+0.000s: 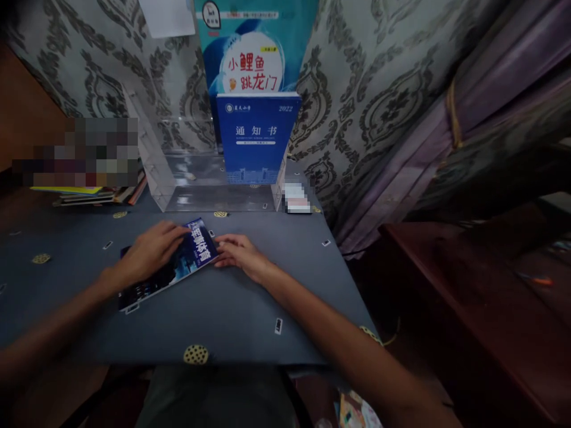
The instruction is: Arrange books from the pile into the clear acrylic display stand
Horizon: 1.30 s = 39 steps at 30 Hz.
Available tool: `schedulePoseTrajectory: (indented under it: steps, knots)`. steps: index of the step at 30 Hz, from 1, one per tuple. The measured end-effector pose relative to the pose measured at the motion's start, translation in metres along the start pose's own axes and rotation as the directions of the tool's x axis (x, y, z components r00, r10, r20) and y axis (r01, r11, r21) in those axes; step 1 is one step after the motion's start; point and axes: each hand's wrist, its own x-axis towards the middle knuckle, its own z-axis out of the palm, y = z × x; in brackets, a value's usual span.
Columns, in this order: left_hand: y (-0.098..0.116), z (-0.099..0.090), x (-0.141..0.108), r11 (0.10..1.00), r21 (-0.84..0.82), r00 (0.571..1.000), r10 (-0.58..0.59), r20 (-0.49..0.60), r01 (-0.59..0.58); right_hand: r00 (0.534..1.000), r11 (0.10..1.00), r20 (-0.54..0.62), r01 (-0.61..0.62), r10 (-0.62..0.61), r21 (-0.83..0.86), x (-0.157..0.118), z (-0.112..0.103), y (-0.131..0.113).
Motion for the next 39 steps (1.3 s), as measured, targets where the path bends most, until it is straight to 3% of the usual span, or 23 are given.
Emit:
schedulePoseTrajectory:
  steps: [4,9,19,24,28,30,32,35,37,39]
  knots:
    - [0.030,0.017,-0.009,0.970,-0.148,0.980,0.197,0.005,-0.194,1.000,1.000,0.007,0.005,-0.005,-0.029,-0.004,-0.008,-0.002]
    - [0.028,0.026,-0.014,0.960,-0.120,0.967,0.255,0.010,-0.252,1.000,0.999,0.023,-0.008,0.009,-0.038,-0.007,-0.010,-0.003]
    - [0.028,0.031,-0.018,0.963,-0.053,0.964,0.266,0.030,-0.264,1.000,0.996,0.009,0.029,-0.029,-0.087,-0.004,-0.010,0.004]
    - [0.026,0.024,-0.018,0.934,-0.243,0.963,0.269,0.000,-0.261,0.983,0.967,-0.064,0.154,-0.170,-0.205,0.004,-0.004,0.017]
    - [0.014,0.013,-0.025,0.905,-0.355,0.971,0.232,-0.052,-0.235,0.956,0.899,-0.102,0.218,-0.275,-0.381,0.013,-0.016,0.007]
    - [0.006,0.009,-0.032,0.919,-0.345,0.981,0.187,-0.049,-0.192,0.925,0.813,-0.153,0.216,-0.348,-0.541,0.014,-0.027,-0.003]
    - [-0.001,0.006,-0.041,0.925,-0.340,0.985,0.165,-0.038,-0.168,0.845,0.607,-0.160,0.223,-0.511,-0.763,0.011,-0.035,-0.011]
    - [-0.007,0.006,-0.055,0.918,-0.338,0.978,0.202,-0.049,-0.207,0.745,0.226,0.004,0.208,-0.667,-0.952,-0.001,-0.036,-0.012]
    - [-0.007,0.008,-0.064,0.909,-0.325,0.965,0.253,-0.068,-0.262,0.734,0.071,0.139,0.247,-0.665,-0.967,-0.010,-0.030,-0.007]
    - [-0.006,0.011,-0.073,0.897,-0.305,0.947,0.306,-0.095,-0.320,0.715,-0.027,0.264,0.324,-0.648,-0.946,-0.015,-0.022,0.000]
